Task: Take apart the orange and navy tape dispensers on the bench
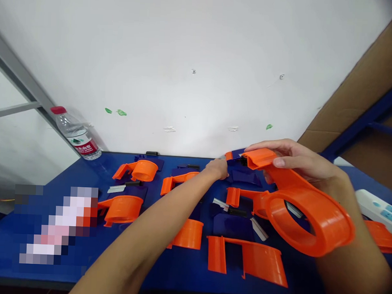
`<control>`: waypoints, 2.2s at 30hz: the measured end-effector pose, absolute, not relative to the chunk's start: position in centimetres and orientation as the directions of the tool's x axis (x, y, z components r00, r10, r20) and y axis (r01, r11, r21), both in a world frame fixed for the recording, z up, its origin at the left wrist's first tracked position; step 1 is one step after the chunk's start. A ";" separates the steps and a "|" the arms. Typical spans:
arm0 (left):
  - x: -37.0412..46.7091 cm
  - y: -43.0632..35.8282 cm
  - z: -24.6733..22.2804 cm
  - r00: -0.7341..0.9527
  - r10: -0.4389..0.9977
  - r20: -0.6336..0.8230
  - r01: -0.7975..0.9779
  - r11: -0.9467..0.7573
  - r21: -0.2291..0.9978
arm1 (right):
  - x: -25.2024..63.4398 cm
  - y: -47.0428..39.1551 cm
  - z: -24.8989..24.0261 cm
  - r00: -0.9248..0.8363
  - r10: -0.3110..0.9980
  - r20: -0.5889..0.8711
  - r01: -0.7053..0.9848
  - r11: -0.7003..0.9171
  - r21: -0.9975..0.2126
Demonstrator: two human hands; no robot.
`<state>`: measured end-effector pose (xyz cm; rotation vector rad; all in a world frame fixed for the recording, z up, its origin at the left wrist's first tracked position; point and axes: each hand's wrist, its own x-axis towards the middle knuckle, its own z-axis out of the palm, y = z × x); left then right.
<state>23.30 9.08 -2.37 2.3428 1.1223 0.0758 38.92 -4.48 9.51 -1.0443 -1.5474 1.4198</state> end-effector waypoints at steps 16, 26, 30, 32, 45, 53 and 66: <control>10.7 0.5 4.2 0.710 0.695 0.110 0.047 -0.203 0.978 | 36.8 -2.8 8.1 -0.435 0.900 0.015 0.224 0.125 -0.966; 9.0 -0.4 1.7 0.502 0.860 0.087 -0.219 0.030 0.975 | 32.6 -2.8 6.2 -0.498 0.867 -0.014 0.230 0.116 -0.966; 9.2 -0.7 1.5 0.508 0.861 -0.005 -0.305 0.186 0.934 | 31.7 -3.2 6.4 -0.463 0.886 0.000 0.281 0.147 -0.949; 9.3 -1.1 1.7 0.526 0.850 -0.007 -0.344 0.220 0.913 | 31.3 -3.4 6.4 -0.414 0.910 0.022 0.327 0.171 -0.929; 9.3 -1.2 1.5 0.354 0.934 -0.034 -0.335 0.161 0.928 | 29.7 -3.7 6.3 -0.307 0.947 0.097 0.366 0.212 -0.906; 9.4 -1.4 1.7 0.357 0.933 -0.048 -0.332 0.175 0.927 | 29.9 -3.3 6.3 -0.409 0.912 -0.011 0.236 0.094 -0.967; 9.4 -1.0 1.4 0.334 0.943 -0.016 -0.374 0.148 0.916 | 31.1 -3.1 6.9 -0.382 0.924 -0.002 0.317 0.128 -0.940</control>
